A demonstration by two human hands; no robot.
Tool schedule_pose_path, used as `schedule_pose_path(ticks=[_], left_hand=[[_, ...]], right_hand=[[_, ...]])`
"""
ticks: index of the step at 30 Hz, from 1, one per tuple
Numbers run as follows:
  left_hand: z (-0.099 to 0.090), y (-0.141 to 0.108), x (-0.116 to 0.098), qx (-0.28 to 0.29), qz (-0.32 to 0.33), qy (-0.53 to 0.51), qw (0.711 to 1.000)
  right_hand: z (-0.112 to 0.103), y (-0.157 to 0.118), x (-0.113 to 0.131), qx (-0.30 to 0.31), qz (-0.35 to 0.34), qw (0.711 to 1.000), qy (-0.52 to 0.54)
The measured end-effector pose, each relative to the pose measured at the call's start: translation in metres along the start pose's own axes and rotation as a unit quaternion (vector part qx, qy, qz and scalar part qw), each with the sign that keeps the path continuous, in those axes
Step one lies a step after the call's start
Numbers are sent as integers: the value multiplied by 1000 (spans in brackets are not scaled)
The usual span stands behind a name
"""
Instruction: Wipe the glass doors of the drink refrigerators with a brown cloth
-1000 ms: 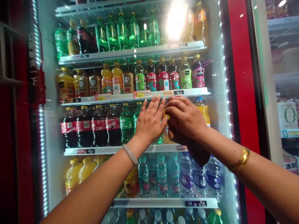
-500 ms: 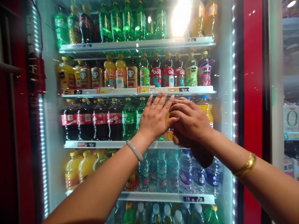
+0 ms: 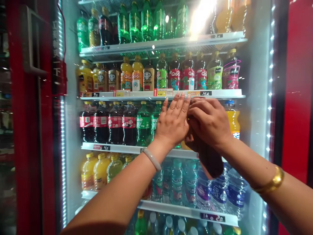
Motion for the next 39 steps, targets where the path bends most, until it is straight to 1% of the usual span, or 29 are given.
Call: schedule_pose_path(ticks=[2, 4, 7, 9, 11, 13, 15, 17, 18, 19, 21, 23, 24, 27, 29, 31, 33, 34, 36, 38, 39], left_hand=[[-1, 1, 0, -6, -12, -3, 1000], [-4, 2, 0, -14, -38, -9, 999], [-10, 2, 1, -13, -64, -15, 998], [-14, 2, 2, -4, -82, -9, 997], [-16, 1, 3, 3, -97, -2, 995], [-16, 0, 4, 5, -90, 2, 996], [-15, -1, 3, 0, -70, 0, 998], [-13, -1, 3, -10, -53, -6, 999], [-12, -2, 3, -17, -50, -10, 999], [-11, -2, 3, -24, -51, -14, 998], [-11, -3, 4, -37, -57, -20, 997], [-11, -3, 4, -47, -62, -25, 997], [-11, -4, 5, -50, -63, -27, 996], [-10, -4, 6, -61, -73, -32, 995], [-11, -5, 6, -60, -72, -30, 995], [-11, -5, 6, -49, -58, -25, 997], [-11, -5, 5, -37, -50, -22, 998], [-11, -4, 4, -34, -51, -20, 998], [-10, -4, 4, -34, -57, -20, 998], [-10, -4, 4, -35, -61, -19, 997], [-9, -4, 4, -34, -62, -16, 997]], right_hand=[[-7, 0, -9, 22, 2, 1000, -13], [-8, 10, -14, 14, 29, 999, -29], [4, 33, -7, -24, 60, 997, -46], [16, 41, 5, -26, 44, 998, -44], [24, 37, 17, -12, 15, 999, -31], [22, 25, 21, -1, -21, 1000, -9], [13, 11, 13, 23, -71, 997, 11], [0, 5, -3, 43, -106, 993, 13], [-5, 6, -12, 42, -104, 994, 2], [-8, 9, -19, 30, -88, 996, -13], [-7, 23, -25, -13, -35, 998, -45], [2, 36, -17, -41, 4, 997, -60], [8, 40, -8, -41, 10, 997, -61], [22, 37, 18, -18, -5, 999, -44], [21, 25, 26, -13, -36, 999, -26], [13, 13, 21, 2, -78, 997, -11], [5, 8, 8, 32, -96, 995, -7], [2, 9, 1, 39, -84, 996, -9], [1, 18, -9, 22, -30, 999, -18], [6, 30, -9, -15, 19, 999, -31], [10, 35, -6, -26, 28, 999, -35]])
Point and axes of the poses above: each hand's wrist, its own y-axis towards the middle knuckle, its own z-axis out of the palm, x = y × z, the point moved 1 cm from there along y, towards the middle knuckle, and after that the axes turned 12 degrees about z, right-handed, at the moved point
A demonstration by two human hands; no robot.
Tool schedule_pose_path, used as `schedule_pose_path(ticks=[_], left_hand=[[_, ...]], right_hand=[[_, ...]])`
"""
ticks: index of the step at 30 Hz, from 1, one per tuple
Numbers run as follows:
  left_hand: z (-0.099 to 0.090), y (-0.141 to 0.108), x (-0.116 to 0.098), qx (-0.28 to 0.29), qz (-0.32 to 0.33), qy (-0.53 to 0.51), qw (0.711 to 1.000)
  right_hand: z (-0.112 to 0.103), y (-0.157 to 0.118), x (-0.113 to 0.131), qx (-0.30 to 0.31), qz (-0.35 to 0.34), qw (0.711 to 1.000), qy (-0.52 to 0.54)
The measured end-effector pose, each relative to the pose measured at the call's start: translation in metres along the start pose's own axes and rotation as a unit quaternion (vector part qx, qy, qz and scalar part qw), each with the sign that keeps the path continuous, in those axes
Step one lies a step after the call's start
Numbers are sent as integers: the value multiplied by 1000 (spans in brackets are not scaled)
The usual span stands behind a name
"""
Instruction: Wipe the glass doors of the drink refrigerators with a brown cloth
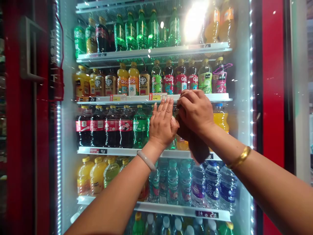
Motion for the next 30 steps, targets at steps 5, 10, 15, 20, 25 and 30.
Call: schedule_pose_path(ticks=[5, 10, 15, 20, 25, 30], left_hand=[[1, 0, 1, 9, -2, 15, 1000], [2, 0, 1, 6, 2, 7, 1000], [3, -1, 2, -18, 2, -14, 1000], [1, -2, 3, -35, 7, -29, 999], [-1, -1, 2, -10, 11, -18, 1000], [0, 0, 1, -3, 7, -11, 1000]], right_hand=[[5, -13, 18, 5, -73, 996, 41], [-14, -20, -11, 23, -150, 988, 38], [-7, 24, -22, -46, -15, 998, -33], [5, 2, 17, 5, -32, 999, -18], [-16, -53, 13, 63, -103, 993, -8], [-18, -26, -14, 21, -49, 998, -39]])
Point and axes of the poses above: each hand's wrist, its own y-axis towards the middle knuckle, its own z-axis out of the palm, x = y × z, the point moved 1 cm from there along y, towards the middle knuckle, and after that the axes turned 12 degrees about z, right-handed, at the moved point
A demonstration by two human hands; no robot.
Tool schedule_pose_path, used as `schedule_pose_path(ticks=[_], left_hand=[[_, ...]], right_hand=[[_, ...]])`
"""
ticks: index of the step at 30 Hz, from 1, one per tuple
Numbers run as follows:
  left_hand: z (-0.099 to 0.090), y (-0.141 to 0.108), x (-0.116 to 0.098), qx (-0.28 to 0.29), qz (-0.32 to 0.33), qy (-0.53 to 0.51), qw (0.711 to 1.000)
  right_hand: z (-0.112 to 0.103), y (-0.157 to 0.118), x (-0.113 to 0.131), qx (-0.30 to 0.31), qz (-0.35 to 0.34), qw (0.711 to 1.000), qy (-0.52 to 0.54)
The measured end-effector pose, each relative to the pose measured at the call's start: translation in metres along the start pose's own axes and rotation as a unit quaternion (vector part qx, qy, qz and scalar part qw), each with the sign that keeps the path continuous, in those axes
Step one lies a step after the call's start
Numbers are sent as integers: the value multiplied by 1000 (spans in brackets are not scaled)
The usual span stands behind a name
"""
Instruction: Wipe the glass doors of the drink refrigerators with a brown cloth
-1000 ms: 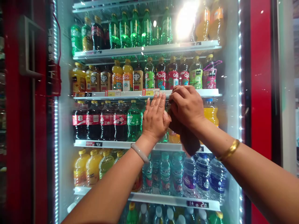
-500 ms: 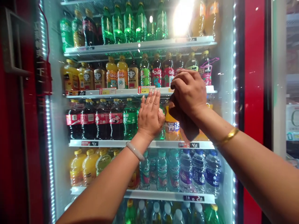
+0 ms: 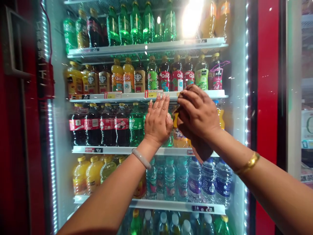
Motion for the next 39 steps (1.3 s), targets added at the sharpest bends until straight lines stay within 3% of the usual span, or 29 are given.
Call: schedule_pose_path(ticks=[4, 8, 11, 13, 16, 19, 22, 27, 30, 33, 36, 39], left_hand=[[1, 0, 1, -8, 2, -4, 1000], [1, -1, 2, -18, -6, -7, 1000], [-1, -1, 1, -6, 5, -5, 1000], [-1, -1, 0, 3, 6, -5, 1000], [1, 0, 0, -3, 1, -10, 1000], [6, 0, 2, -28, -15, -16, 999], [9, -4, 2, -38, -37, -5, 999], [1, -14, 2, 54, 17, 44, 997], [-13, -16, 18, 97, 79, 49, 991], [-32, -15, 50, 115, 137, 44, 983], [-49, -12, 87, 107, 109, 69, 986], [-59, -15, 111, 94, 60, 94, 989]], right_hand=[[19, 30, 17, -45, 77, 996, 6], [22, 8, 42, -38, 6, 998, 55], [9, -19, 35, -7, -58, 995, 79], [4, -24, 23, 5, -65, 995, 70], [11, -4, 15, -22, 6, 998, 50], [31, 25, 30, -45, 79, 994, 60], [42, 32, 48, -36, 93, 992, 80], [16, 0, 38, 24, 5, 996, 83], [3, -4, 21, 50, -40, 995, 78], [11, 19, 20, 27, -13, 998, 57], [31, 50, 44, -24, 28, 998, 41], [50, 67, 82, -35, 28, 998, 48]])
Point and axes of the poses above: each hand's wrist, its own y-axis towards the middle knuckle, its own z-axis out of the palm, x = y × z, the point moved 1 cm from there along y, towards the middle knuckle, and after that the axes turned 12 degrees about z, right-handed, at the moved point
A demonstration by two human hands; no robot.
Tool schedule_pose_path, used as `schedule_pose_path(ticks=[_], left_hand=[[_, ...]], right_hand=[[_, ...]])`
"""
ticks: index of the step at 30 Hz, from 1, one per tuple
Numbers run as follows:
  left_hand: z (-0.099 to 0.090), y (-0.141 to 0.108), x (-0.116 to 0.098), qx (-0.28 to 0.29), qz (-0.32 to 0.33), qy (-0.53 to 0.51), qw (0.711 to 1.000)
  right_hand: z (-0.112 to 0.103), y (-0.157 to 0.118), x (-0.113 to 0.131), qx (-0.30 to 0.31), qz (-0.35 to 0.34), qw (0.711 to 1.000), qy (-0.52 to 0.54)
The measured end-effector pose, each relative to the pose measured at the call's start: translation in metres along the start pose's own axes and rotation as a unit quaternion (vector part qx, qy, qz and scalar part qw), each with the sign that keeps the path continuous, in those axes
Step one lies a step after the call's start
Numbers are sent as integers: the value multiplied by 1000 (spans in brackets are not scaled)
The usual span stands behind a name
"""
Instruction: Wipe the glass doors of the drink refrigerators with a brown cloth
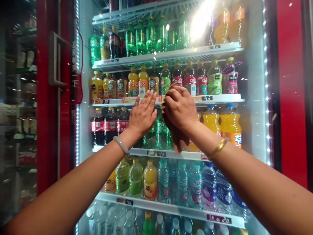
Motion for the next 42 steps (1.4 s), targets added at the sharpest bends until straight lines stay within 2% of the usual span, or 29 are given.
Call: schedule_pose_path(ticks=[2, 4, 7, 9, 11, 13, 15, 17, 19, 21, 23, 26, 29, 32, 34, 36, 38, 40, 42], left_hand=[[0, -6, 6, 2, -21, 7, 1000], [2, -11, 6, 9, -32, 10, 999], [3, -15, 3, 10, -35, 7, 999], [4, -15, 1, 7, -38, 0, 999], [5, -15, 1, 3, -42, -7, 999], [7, -15, 2, -5, -42, -10, 999], [8, -16, 3, -11, -40, -9, 999], [8, -16, 3, -11, -40, -10, 999], [7, -16, 3, -8, -43, -13, 999], [6, -17, 3, -4, -45, -13, 999], [5, -17, 1, -1, -43, -6, 999], [6, -17, 0, -6, -42, 5, 999], [7, -17, -1, -18, -46, 2, 999], [9, -18, 1, -37, -90, -3, 995], [10, -20, 3, -47, -122, -5, 991], [10, -22, 3, -44, -129, -5, 991], [9, -24, 2, -33, -120, 2, 992], [7, -25, 1, -22, -116, 10, 993], [6, -26, -1, -20, -118, 13, 993]], right_hand=[[7, -4, 21, 16, -18, 1000, 16], [6, -15, 32, 44, -54, 997, 34], [-6, -31, 20, 107, -128, 985, 53], [-15, -31, 1, 131, -135, 981, 53], [-17, -21, -17, 111, -89, 989, 40], [-10, -4, -22, 61, -27, 997, 26], [4, 13, -9, 19, 9, 1000, 19], [19, 23, 14, 11, 14, 1000, 21], [27, 21, 35, 19, 7, 999, 25], [25, 9, 45, 31, -17, 999, 32], [14, -6, 39, 56, -73, 995, 43], [0, -15, 15, 82, -148, 985, 45], [5, 1, 6, 43, -99, 994, 17], [24, 19, 25, 4, -29, 1000, 11], [31, 20, 43, 5, -25, 1000, 18], [29, 13, 52, 26, -55, 998, 29], [19, 1, 46, 64, -109, 991, 48], [9, -6, 29, 91, -159, 981, 62], [4, -4, 11, 87, -161, 981, 60]])
Point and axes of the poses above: each hand's wrist, its own y-axis towards the middle knuckle, its own z-axis out of the palm, x = y × z, the point moved 1 cm from there along y, towards the middle knuckle, and after that the axes turned 12 degrees about z, right-handed, at the moved point
